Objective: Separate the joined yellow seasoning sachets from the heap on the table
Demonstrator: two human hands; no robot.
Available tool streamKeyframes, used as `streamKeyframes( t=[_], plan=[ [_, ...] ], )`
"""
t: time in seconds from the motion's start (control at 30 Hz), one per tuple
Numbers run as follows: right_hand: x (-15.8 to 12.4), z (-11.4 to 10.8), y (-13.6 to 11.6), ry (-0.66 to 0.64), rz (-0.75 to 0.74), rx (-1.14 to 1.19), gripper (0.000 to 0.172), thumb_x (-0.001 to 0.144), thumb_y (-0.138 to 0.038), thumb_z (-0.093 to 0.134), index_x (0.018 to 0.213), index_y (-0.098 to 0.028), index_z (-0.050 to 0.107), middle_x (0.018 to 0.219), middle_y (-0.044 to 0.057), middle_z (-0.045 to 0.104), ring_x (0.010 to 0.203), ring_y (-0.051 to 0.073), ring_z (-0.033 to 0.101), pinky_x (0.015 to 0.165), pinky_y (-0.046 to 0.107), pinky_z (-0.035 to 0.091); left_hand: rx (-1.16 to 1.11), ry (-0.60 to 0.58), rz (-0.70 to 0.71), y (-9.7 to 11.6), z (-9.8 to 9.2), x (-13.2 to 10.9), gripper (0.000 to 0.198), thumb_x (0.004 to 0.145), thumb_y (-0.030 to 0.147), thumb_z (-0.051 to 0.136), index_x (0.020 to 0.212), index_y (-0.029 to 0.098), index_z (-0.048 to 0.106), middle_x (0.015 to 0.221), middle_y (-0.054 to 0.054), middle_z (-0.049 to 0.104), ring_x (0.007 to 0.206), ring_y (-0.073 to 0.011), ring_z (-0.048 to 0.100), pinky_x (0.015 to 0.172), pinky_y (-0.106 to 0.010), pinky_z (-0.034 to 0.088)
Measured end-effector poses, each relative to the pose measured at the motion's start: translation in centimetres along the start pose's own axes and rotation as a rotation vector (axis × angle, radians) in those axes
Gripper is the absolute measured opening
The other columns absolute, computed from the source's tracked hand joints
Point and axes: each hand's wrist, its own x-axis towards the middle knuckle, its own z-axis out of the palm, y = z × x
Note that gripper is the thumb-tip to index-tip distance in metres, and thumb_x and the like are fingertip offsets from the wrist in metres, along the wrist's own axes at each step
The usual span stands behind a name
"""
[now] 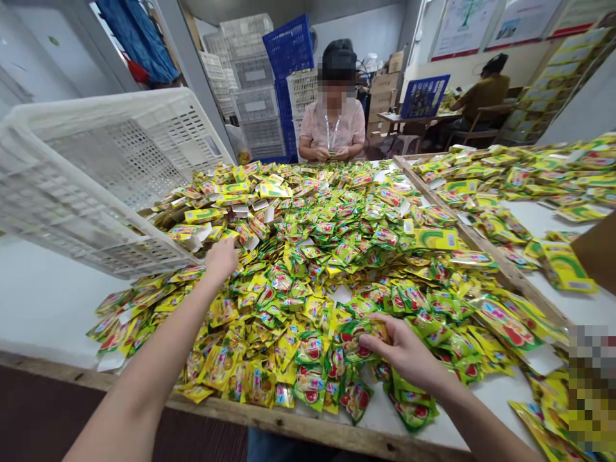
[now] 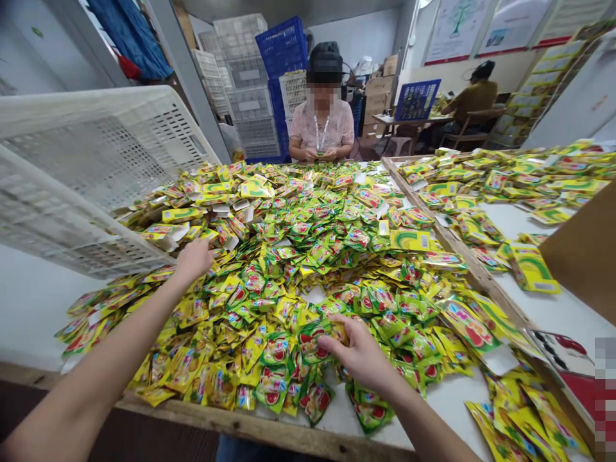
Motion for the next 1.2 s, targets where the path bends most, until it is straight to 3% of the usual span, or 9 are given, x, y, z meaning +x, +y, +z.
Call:
streamKeyframes(
  t=[0.17,0.3,0.37,0.53,0.63,0.77,0.83,0.97,1.2],
  plan=[
    [0.6,0.0,0.4,0.028,-0.012,-0.05,0.038,0.07,-0.055,0.065,0.079,-0.018,0.06,0.058,-0.001,0.058,0.055,0.015,0.052,0.05,0.025,0.037,0.121,-0.02,-0.07,-4.2,0.8,1.7,0.016,0.072,0.012,0.053,0.085,0.009,0.061,0.085,-0.024,0.067,0.084,-0.0392,0.065,0.07,-0.047,0.049],
    [0.8,-0.6,0.1,0.035,0.003,0.063,0.042,0.067,-0.057,0.069,0.072,-0.017,0.058,0.052,-0.005,0.049,0.048,0.01,0.041,0.047,0.022,0.031,0.126,0.113,-0.009,-3.2,0.1,1.1,0.033,0.081,0.01,0.037,0.107,0.008,0.058,0.104,-0.024,0.065,0.099,-0.036,0.061,0.081,-0.047,0.047],
    [0.7,-0.8,-0.3,0.03,0.009,0.171,0.044,0.064,-0.058,0.072,0.071,-0.017,0.059,0.054,-0.004,0.051,0.05,0.009,0.043,0.049,0.022,0.034,0.055,0.228,0.186,-1.3,-0.7,-0.3,0.035,0.084,0.012,0.036,0.111,0.013,0.057,0.111,-0.017,0.065,0.107,-0.0299,0.058,0.091,-0.044,0.044],
    [-0.3,0.0,-1.6,-0.238,0.013,0.443,0.044,0.064,-0.054,0.076,0.088,-0.017,0.067,0.069,0.001,0.064,0.063,0.014,0.058,0.064,0.026,0.047,-0.146,0.405,1.127,4.9,-1.4,-8.0,0.026,0.091,0.016,0.04,0.106,0.022,0.06,0.11,-0.002,0.069,0.113,-0.0191,0.056,0.103,-0.04,0.039],
    [-1.2,0.6,-2.2,-0.386,0.014,0.491,0.046,0.066,-0.051,0.075,0.096,-0.018,0.068,0.08,0.004,0.069,0.074,0.018,0.064,0.077,0.032,0.05,-0.173,0.407,1.315,7.9,-0.1,-12.0,0.029,0.093,0.014,0.04,0.113,0.025,0.057,0.119,0.0,0.065,0.122,-0.0172,0.049,0.108,-0.037,0.034],
    [-1.9,0.9,-2.2,-0.105,-0.103,0.259,0.04,0.073,-0.051,0.069,0.094,-0.017,0.069,0.095,0.01,0.069,0.086,0.023,0.065,0.081,0.036,0.051,-0.538,0.408,0.768,10.1,2.1,-13.7,0.038,0.091,0.02,0.045,0.13,0.022,0.043,0.139,-0.012,0.048,0.134,-0.024,0.036,0.109,-0.048,0.031],
    [-2.0,1.3,-1.8,0.168,-0.237,0.019,0.028,0.079,-0.043,0.064,0.09,-0.018,0.07,0.111,0.013,0.065,0.103,0.026,0.061,0.088,0.038,0.05,-0.762,0.145,0.5,11.1,2.8,-14.1,0.042,0.093,0.032,0.044,0.132,0.018,0.038,0.138,-0.017,0.047,0.13,-0.0273,0.041,0.104,-0.05,0.036],
    [-2.4,3.0,-0.7,0.333,-0.473,-0.352,0.021,0.086,-0.021,0.051,0.099,-0.02,0.068,0.12,0.014,0.061,0.115,0.027,0.056,0.097,0.041,0.047,-1.102,-0.426,0.474,13.3,3.8,-15.5,0.047,0.086,0.046,0.053,0.122,0.017,0.041,0.117,-0.013,0.062,0.108,-0.023,0.06,0.092,-0.038,0.049],
    [-4.9,0.1,-3.5,0.144,-0.473,-0.52,0.014,0.084,-0.016,0.056,0.089,-0.022,0.067,0.117,0.012,0.062,0.114,0.026,0.058,0.084,0.034,0.054,-0.868,-0.119,0.269,13.3,5.0,-16.0,0.043,0.072,0.044,0.065,0.102,0.02,0.045,0.084,-0.003,0.067,0.074,-0.0213,0.065,0.068,-0.034,0.052]
  ],
)
